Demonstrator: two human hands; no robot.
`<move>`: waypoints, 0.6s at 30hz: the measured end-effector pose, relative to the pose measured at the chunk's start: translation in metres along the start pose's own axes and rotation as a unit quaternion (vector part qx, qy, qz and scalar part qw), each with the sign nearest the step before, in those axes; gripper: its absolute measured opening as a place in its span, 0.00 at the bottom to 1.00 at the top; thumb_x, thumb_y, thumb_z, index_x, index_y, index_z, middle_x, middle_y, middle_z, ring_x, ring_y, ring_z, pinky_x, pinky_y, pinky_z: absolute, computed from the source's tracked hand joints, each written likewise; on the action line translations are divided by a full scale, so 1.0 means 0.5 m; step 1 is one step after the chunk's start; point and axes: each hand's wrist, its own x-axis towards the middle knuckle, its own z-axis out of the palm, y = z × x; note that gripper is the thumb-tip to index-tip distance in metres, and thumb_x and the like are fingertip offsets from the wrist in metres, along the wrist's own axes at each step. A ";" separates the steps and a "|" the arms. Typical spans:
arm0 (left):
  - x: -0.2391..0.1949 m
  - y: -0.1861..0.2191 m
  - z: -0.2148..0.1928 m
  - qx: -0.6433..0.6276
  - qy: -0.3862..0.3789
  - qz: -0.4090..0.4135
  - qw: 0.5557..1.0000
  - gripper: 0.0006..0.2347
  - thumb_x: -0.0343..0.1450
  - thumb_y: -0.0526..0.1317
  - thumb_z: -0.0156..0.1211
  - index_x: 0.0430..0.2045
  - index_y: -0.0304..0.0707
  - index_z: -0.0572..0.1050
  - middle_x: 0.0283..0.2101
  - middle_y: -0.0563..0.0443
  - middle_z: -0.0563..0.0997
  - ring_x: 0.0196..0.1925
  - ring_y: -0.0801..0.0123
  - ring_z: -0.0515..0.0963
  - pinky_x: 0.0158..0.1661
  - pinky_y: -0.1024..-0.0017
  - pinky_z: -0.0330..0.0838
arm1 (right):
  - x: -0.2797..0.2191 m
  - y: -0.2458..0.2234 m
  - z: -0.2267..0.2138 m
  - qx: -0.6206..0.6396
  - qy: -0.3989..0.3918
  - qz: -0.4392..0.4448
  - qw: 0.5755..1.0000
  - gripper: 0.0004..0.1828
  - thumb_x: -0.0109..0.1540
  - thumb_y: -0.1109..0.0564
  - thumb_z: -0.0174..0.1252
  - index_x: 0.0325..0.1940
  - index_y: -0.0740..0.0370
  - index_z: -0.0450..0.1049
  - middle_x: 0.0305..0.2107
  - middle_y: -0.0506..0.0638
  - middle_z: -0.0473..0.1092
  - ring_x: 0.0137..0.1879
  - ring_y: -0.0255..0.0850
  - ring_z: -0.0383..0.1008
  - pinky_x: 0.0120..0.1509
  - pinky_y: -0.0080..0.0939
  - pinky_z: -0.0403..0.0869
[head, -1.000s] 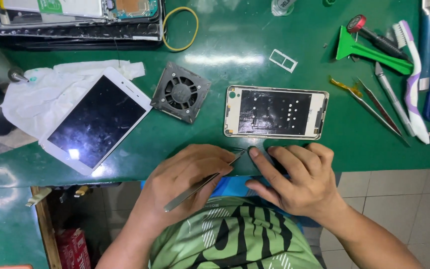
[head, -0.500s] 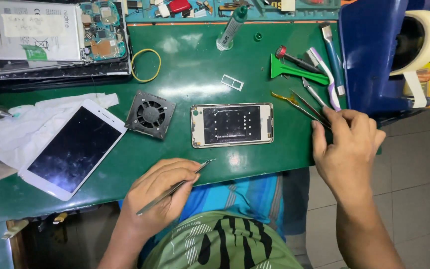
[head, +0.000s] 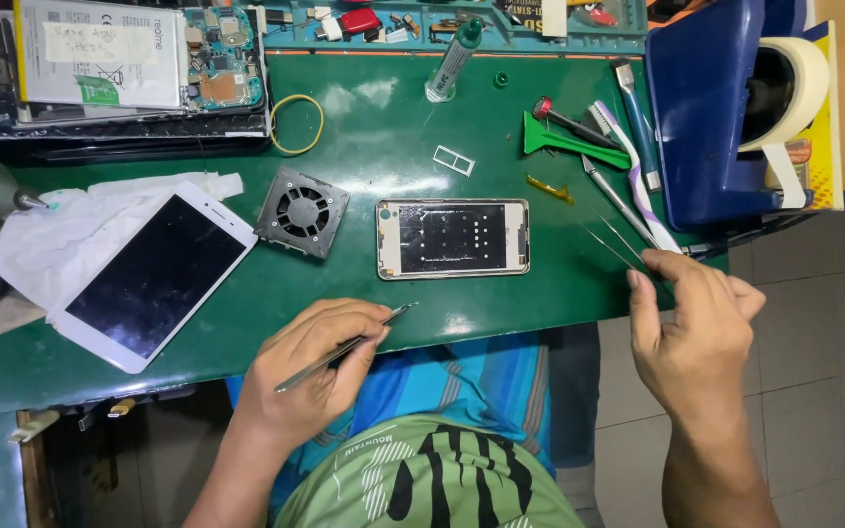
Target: The person works on a small electronic device with a purple light, then handles a disassembled smartphone, using tweezers to manipulate small components on the screen. They also connect a charging cable to a white smartphone and handle a small container of blue substance.
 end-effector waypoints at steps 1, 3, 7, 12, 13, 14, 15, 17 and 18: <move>-0.001 0.000 0.001 0.000 0.000 0.000 1.000 0.03 0.62 0.28 0.54 0.25 0.32 0.69 0.31 0.45 0.76 0.35 0.63 0.78 0.38 0.74 0.73 | -0.007 0.001 0.001 0.000 0.000 0.000 1.000 0.06 0.60 0.63 0.56 0.39 0.67 0.70 0.36 0.54 0.71 0.41 0.43 0.69 0.50 0.41 0.55; -0.003 0.000 0.001 0.003 0.006 -0.003 1.000 0.03 0.62 0.29 0.54 0.24 0.32 0.69 0.31 0.45 0.76 0.35 0.63 0.78 0.38 0.74 0.73 | -0.017 0.001 0.003 0.084 -0.003 0.077 0.993 0.08 0.60 0.62 0.57 0.43 0.63 0.69 0.38 0.48 0.69 0.41 0.44 0.65 0.46 0.37 0.65; -0.003 0.001 -0.002 0.011 0.007 0.005 1.000 0.03 0.62 0.28 0.54 0.25 0.32 0.69 0.31 0.45 0.76 0.35 0.63 0.78 0.38 0.74 0.73 | -0.004 -0.010 0.001 0.123 0.005 0.034 0.992 0.08 0.58 0.65 0.57 0.42 0.65 0.68 0.36 0.51 0.70 0.40 0.44 0.66 0.47 0.37 0.63; 0.002 0.001 -0.005 -0.003 0.010 0.026 1.000 0.03 0.61 0.26 0.54 0.25 0.29 0.69 0.30 0.44 0.75 0.34 0.61 0.78 0.37 0.74 0.73 | 0.029 -0.040 -0.007 0.393 -0.014 0.081 0.916 0.04 0.59 0.69 0.46 0.38 0.70 0.66 0.34 0.59 0.65 0.34 0.42 0.70 0.42 0.33 0.71; 0.001 0.000 -0.005 -0.003 0.011 0.025 1.000 0.03 0.61 0.26 0.54 0.25 0.29 0.69 0.30 0.44 0.75 0.34 0.61 0.78 0.37 0.74 0.73 | 0.020 -0.022 0.001 0.394 -0.016 0.080 0.915 0.04 0.59 0.69 0.46 0.38 0.70 0.66 0.34 0.59 0.65 0.34 0.42 0.70 0.42 0.33 0.71; 0.001 -0.002 -0.005 -0.003 0.009 0.029 1.000 0.03 0.62 0.26 0.53 0.25 0.29 0.69 0.31 0.44 0.75 0.34 0.61 0.78 0.37 0.74 0.73 | 0.010 -0.004 0.011 0.636 -0.028 0.111 0.763 0.10 0.58 0.69 0.45 0.43 0.71 0.66 0.42 0.64 0.62 0.38 0.49 0.68 0.41 0.38 0.73; 0.000 -0.003 -0.005 -0.004 0.007 0.034 0.999 0.03 0.62 0.26 0.53 0.25 0.29 0.68 0.31 0.44 0.75 0.34 0.61 0.77 0.37 0.74 0.73 | 0.001 0.014 0.022 0.827 -0.039 0.136 0.544 0.16 0.57 0.69 0.44 0.48 0.72 0.66 0.51 0.68 0.59 0.42 0.56 0.66 0.39 0.43 0.74; -0.001 -0.004 -0.005 -0.007 0.008 0.028 1.000 0.03 0.61 0.26 0.53 0.25 0.29 0.69 0.30 0.44 0.75 0.34 0.61 0.78 0.37 0.74 0.73 | 0.021 0.032 0.034 0.851 -0.059 0.062 0.519 0.19 0.59 0.64 0.44 0.55 0.66 0.64 0.50 0.61 0.63 0.47 0.53 0.66 0.52 0.49 0.64; -0.001 -0.004 -0.005 -0.012 0.008 0.025 1.000 0.03 0.61 0.25 0.53 0.24 0.29 0.69 0.30 0.45 0.75 0.34 0.62 0.78 0.37 0.74 0.73 | 0.031 0.041 0.040 0.869 -0.073 -0.014 0.489 0.23 0.61 0.58 0.43 0.61 0.60 0.62 0.49 0.53 0.68 0.53 0.50 0.67 0.64 0.56 0.54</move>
